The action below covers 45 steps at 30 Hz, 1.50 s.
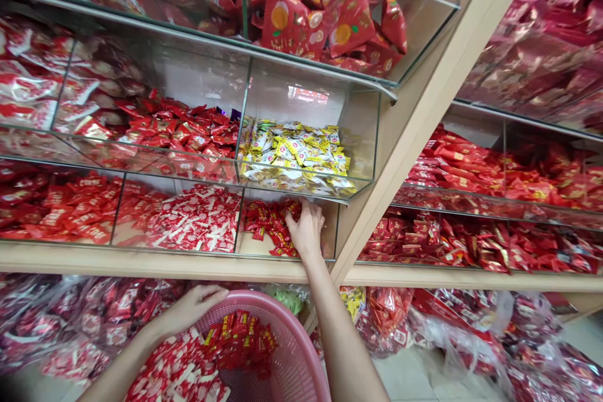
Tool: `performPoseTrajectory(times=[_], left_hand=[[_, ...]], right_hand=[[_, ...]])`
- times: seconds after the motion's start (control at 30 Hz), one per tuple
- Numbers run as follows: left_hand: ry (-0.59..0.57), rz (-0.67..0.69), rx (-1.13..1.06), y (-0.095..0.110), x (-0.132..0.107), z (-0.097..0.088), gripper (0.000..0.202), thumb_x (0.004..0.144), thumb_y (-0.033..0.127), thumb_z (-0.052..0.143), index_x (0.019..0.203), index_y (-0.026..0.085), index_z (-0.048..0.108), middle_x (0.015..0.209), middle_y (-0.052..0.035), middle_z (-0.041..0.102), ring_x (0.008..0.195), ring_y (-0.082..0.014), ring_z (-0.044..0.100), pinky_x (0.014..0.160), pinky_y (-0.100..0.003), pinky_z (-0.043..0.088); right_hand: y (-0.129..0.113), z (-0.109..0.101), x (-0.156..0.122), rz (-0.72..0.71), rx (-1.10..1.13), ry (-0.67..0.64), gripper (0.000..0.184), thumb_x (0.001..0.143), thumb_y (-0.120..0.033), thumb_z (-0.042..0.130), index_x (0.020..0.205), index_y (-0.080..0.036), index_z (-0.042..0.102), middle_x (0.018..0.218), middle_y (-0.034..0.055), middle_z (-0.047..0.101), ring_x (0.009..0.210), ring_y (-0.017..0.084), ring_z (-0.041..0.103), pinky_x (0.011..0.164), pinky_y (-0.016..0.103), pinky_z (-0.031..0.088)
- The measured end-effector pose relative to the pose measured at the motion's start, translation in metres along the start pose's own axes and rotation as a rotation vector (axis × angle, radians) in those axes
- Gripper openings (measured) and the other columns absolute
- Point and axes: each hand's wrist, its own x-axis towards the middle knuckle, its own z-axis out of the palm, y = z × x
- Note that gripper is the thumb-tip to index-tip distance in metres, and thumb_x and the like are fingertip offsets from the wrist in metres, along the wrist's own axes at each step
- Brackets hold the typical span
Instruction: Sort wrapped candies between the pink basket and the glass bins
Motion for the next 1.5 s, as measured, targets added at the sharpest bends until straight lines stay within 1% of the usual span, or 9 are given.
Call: performPoseTrajectory(times=[0.23,0.37,0.5,0.63,0.83,0.97,1.1,1.2,1.5], left_hand=[[0.0,0.001,-0.036,0.0,0.0,0.0,0.049,0.077,0.055,0.045,0.102,0.018,0.067,0.101,-0.004,0.068,0.095,-0.0239,0.058,0.087,-0.032,0.041],[-0.004,0.008,-0.046,-0.002,0.001,0.0,0.051,0.077,0.055,0.045,0.103,0.017,0.067,0.1,-0.0044,0.069,0.095,-0.0239,0.058,0.088,-0.032,0.041],[0.0,0.005,-0.039,-0.003,0.001,0.0,0.051,0.077,0.055,0.045,0.102,0.017,0.067,0.102,-0.0046,0.068,0.095,-0.0237,0.058,0.087,-0.032,0.041],[0.0,0.005,-0.018,-0.003,0.002,0.0,0.049,0.077,0.055,0.045,0.1,0.017,0.067,0.102,-0.004,0.068,0.094,-0.0232,0.058,0.087,-0.031,0.041],[0.007,-0.009,0.016,-0.001,0.0,0.0,0.046,0.079,0.053,0.044,0.096,0.018,0.068,0.102,-0.0026,0.068,0.093,-0.0224,0.058,0.086,-0.03,0.041],[0.002,-0.012,0.001,0.003,-0.002,-0.001,0.046,0.079,0.053,0.044,0.097,0.018,0.067,0.102,-0.0024,0.068,0.093,-0.0224,0.058,0.085,-0.029,0.041],[-0.003,-0.017,0.0,0.005,-0.003,-0.001,0.047,0.08,0.053,0.043,0.098,0.018,0.067,0.102,-0.0025,0.068,0.094,-0.0219,0.058,0.084,-0.028,0.041],[0.0,-0.015,0.001,0.006,-0.002,-0.001,0.046,0.08,0.053,0.043,0.098,0.018,0.067,0.101,-0.0023,0.068,0.093,-0.0217,0.059,0.084,-0.028,0.041],[0.002,0.003,-0.001,0.003,-0.001,0.0,0.047,0.079,0.054,0.043,0.093,0.017,0.067,0.095,-0.0026,0.069,0.09,-0.0214,0.059,0.083,-0.028,0.041]], right_hand=[[-0.006,0.003,-0.002,-0.217,0.148,-0.197,0.054,0.073,-0.033,0.057,0.124,-0.022,0.045,0.105,0.0051,0.062,0.103,0.023,0.048,0.09,0.037,0.033],[-0.006,0.004,-0.003,-0.225,0.101,-0.274,0.062,0.071,-0.031,0.058,0.129,-0.022,0.039,0.105,0.0056,0.063,0.104,0.025,0.048,0.088,0.039,0.032],[-0.004,0.006,-0.003,-0.215,0.011,-0.334,0.063,0.07,-0.031,0.058,0.13,-0.023,0.039,0.107,0.0061,0.062,0.107,0.026,0.045,0.087,0.041,0.03],[-0.008,0.003,-0.004,-0.218,-0.011,-0.353,0.06,0.071,-0.031,0.057,0.128,-0.022,0.041,0.11,0.0068,0.061,0.11,0.027,0.042,0.088,0.042,0.027],[-0.011,0.001,-0.004,-0.232,-0.006,-0.374,0.06,0.07,-0.034,0.057,0.127,-0.022,0.042,0.106,0.0068,0.063,0.109,0.027,0.043,0.088,0.043,0.026],[-0.009,0.003,-0.004,-0.212,-0.039,-0.353,0.06,0.071,-0.032,0.056,0.128,-0.022,0.041,0.106,0.0076,0.063,0.11,0.027,0.041,0.089,0.044,0.025],[-0.01,0.003,-0.005,-0.254,-0.077,-0.304,0.058,0.07,-0.032,0.055,0.126,-0.022,0.044,0.108,0.008,0.062,0.11,0.027,0.042,0.092,0.045,0.022],[-0.01,0.002,-0.005,-0.251,-0.113,-0.27,0.056,0.071,-0.033,0.054,0.125,-0.022,0.045,0.11,0.0093,0.061,0.109,0.028,0.042,0.092,0.047,0.02],[-0.008,0.006,-0.006,-0.312,-0.13,-0.274,0.051,0.068,-0.034,0.055,0.118,-0.021,0.052,0.108,0.0093,0.062,0.109,0.027,0.044,0.097,0.05,0.011]])
